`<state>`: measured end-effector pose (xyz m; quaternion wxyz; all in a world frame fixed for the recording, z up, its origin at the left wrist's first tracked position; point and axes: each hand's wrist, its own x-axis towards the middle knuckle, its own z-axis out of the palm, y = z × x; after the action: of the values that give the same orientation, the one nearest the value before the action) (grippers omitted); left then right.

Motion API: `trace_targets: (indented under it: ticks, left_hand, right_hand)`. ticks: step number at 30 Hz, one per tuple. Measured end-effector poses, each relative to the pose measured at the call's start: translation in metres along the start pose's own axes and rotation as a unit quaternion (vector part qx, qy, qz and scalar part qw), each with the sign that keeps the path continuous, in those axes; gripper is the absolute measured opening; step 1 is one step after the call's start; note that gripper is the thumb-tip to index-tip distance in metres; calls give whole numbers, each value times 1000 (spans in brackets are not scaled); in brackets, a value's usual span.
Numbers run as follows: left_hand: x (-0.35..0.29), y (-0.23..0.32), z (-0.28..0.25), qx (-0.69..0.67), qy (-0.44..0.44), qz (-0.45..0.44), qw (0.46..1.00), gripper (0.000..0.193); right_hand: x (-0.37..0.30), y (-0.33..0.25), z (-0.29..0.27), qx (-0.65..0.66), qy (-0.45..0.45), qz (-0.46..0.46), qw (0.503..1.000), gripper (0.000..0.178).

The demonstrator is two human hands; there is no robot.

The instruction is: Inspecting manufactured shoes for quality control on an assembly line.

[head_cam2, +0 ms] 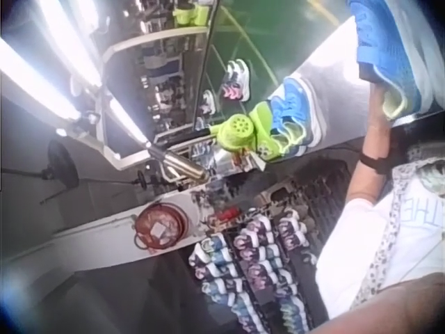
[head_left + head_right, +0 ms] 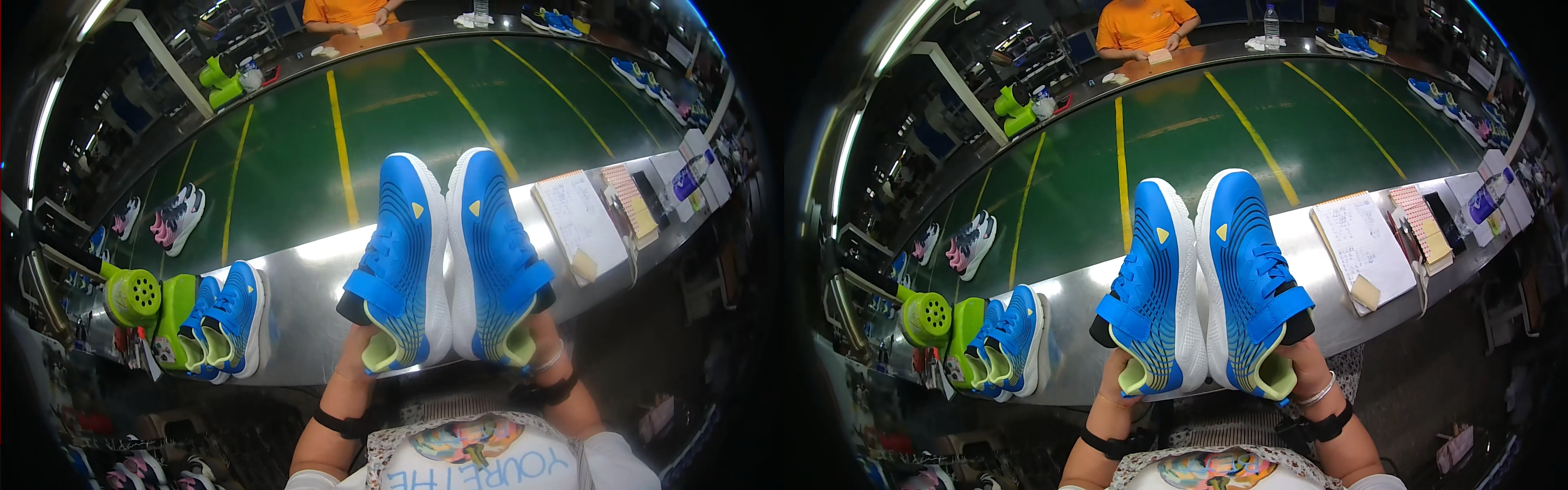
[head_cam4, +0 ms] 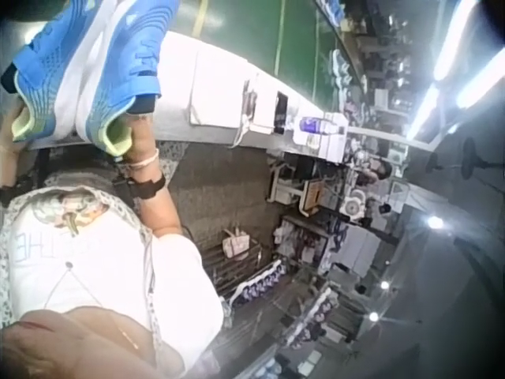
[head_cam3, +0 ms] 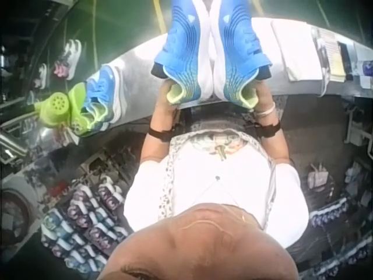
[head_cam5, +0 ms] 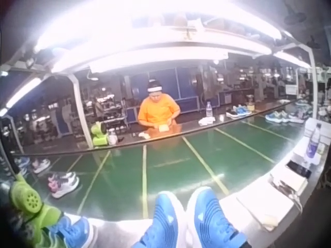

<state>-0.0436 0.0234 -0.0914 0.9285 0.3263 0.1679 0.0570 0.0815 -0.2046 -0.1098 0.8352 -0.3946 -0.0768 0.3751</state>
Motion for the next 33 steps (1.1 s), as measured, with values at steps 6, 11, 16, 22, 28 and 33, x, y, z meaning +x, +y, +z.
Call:
trace_targets:
  ticks: [6,11,16,22,28,33]
  left_hand:
    - [0,-14,-7,187,2,175,967,83]
    - [7,-20,-28,269,-25,226,936,83]
    - [8,-18,-24,339,-53,305,888,81]
    - [10,-16,-32,431,-21,364,826,79]
    - [2,-9,-25,468,-1,365,804,75]
    - [-5,-2,-13,420,-23,355,835,77]
  right_hand:
    - [1,8,5,-248,34,-194,949,87]
    - [7,3,7,-436,-9,-334,835,82]
    - [7,4,11,-445,-13,-375,814,79]
    - [5,-2,14,-486,5,-396,779,80]
    - [1,-9,18,-507,38,-388,769,80]
    - [0,8,-3,-202,12,-242,949,75]
